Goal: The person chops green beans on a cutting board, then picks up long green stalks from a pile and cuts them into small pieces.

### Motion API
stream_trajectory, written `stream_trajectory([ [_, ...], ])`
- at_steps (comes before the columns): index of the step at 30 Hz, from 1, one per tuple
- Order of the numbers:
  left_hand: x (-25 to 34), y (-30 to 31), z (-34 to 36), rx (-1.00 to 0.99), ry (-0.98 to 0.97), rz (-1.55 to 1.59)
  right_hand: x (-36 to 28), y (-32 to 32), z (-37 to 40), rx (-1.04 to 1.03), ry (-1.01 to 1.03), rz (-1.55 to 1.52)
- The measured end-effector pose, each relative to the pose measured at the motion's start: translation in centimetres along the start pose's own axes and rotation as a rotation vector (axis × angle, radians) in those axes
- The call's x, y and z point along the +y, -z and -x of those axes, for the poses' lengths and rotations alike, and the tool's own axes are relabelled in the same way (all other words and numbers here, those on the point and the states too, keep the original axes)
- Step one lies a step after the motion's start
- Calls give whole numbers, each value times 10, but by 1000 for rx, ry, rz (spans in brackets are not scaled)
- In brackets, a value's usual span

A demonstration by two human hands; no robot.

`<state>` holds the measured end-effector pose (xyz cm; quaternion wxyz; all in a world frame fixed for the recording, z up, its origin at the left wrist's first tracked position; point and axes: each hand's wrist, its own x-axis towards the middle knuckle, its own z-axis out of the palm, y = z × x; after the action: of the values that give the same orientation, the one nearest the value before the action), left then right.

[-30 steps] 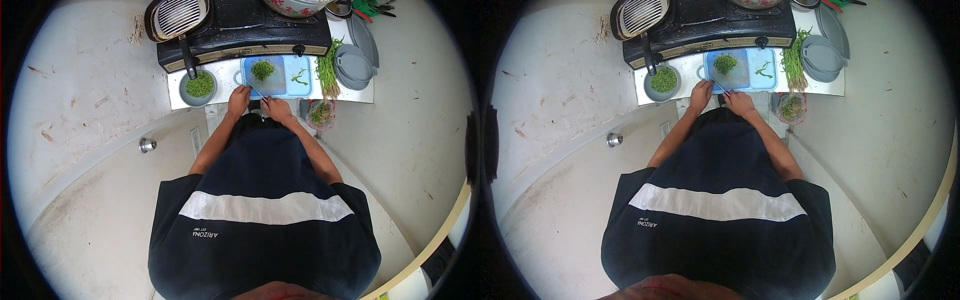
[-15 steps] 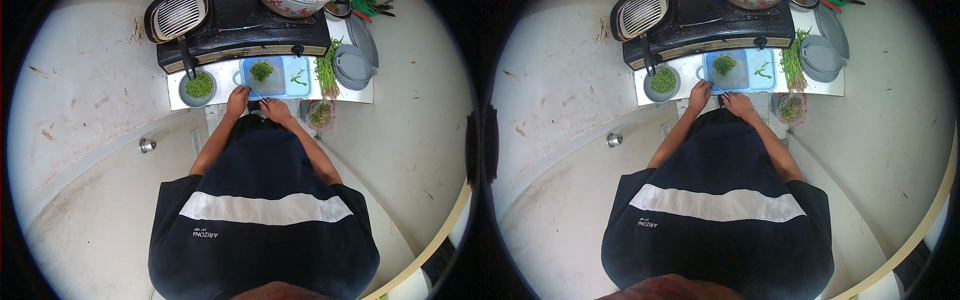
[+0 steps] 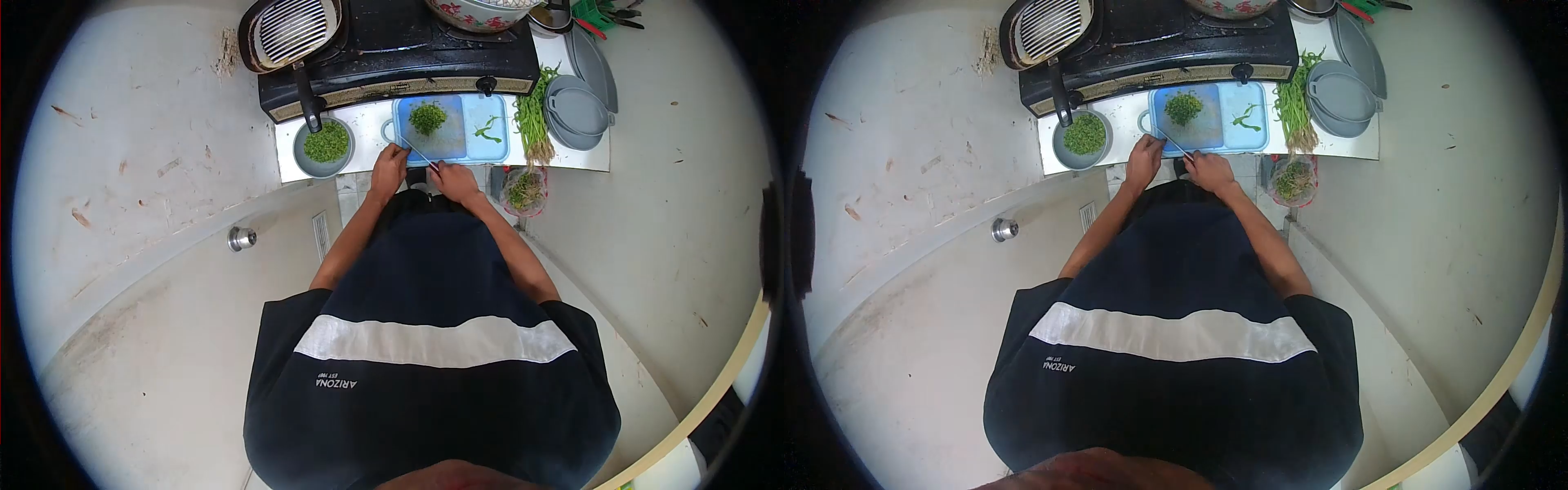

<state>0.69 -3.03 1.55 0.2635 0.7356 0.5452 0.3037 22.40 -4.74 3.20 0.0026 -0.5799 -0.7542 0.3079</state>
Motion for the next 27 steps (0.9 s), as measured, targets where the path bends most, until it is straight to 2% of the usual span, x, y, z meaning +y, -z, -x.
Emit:
stream_trajectory([
  [8, -4, -2, -8, 17, 84, 42, -7, 30, -23, 32, -20, 7],
  [11, -6, -4, -8, 18, 93, 29, -4, 16, -19, 74, 72, 18],
  [15, -4, -2, -8, 29, 106, 14, -1, 7, -20, 54, 76, 39],
  [20, -1, 0, -18, 41, 99, -28, 2, 22, -24, 54, -87, 22],
  [27, -1, -8, -28, 68, 54, 31, 1, 27, -16, 70, -54, 15],
])
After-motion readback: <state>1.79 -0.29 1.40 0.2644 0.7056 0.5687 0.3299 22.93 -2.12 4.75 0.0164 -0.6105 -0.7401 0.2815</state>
